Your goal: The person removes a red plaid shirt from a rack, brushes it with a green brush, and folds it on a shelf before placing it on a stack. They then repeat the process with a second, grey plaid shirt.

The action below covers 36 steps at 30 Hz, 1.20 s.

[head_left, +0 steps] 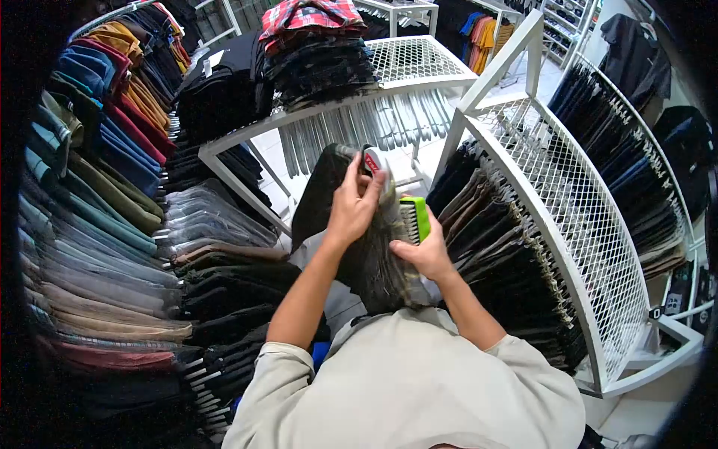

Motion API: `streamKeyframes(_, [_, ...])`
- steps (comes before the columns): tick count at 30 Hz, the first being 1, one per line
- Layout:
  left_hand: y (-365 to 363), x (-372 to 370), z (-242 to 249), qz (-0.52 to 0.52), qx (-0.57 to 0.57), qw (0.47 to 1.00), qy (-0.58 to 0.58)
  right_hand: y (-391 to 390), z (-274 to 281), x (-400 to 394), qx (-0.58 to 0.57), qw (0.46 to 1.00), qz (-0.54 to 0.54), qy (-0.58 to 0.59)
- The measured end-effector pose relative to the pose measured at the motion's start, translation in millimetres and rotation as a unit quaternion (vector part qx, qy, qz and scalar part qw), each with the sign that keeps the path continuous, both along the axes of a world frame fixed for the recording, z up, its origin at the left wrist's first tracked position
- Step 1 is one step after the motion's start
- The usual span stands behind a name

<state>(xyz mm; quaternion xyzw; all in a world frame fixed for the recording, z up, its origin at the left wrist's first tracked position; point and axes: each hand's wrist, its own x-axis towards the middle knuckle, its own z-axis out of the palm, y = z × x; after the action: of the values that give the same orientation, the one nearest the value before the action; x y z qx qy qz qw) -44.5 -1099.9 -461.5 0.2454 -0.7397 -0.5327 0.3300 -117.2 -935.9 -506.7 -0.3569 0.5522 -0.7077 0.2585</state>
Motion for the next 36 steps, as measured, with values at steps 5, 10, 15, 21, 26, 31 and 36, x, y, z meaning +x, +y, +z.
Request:
streamKeyframes(5, [-11.2, -7.1, -25.4, 0.036, 0.016, 0.997, 0.066, -13.0, 18.9, 25.7, 0.027, 0.987, -0.022, 0.158])
streamKeyframes(10, [-8.5, 18.5, -1.7, -0.025, 0.047, 0.999, -0.008, -58.8, 4.0, -12.0, -0.056, 0.916, -0.154, 0.365])
streamKeyframes(15, [-17.7, 54.5, 7.5, -0.089, 0.055, 0.994, 0.011, -85.3, -20.0, -108.0, 0.148, 0.879, -0.321, 0.320])
streamKeyframes(21, [-7.7, 83.9, -1.1, -0.065, -0.128, 0.988, -0.064, -46.4, 30.4, -63.7, 0.036, 0.895, -0.207, 0.394])
streamKeyframes(26, [-4.8, 86.2, 2.2, -0.062, -0.384, 0.919, -0.062, -49.3, 6.4, -71.4, 0.017, 0.840, -0.199, 0.504])
streamKeyframes(31, [-8.3, 92.7, -1.8, -0.052, -0.511, 0.856, -0.064, -36.2, 3.7, -105.1, 0.109, 0.847, -0.290, 0.433])
streamKeyframes(36, [-8.6, 86.1, -9.0, -0.071, -0.559, 0.824, -0.061, -27.0, 43.6, -37.9, -0.051, 0.836, -0.115, 0.534])
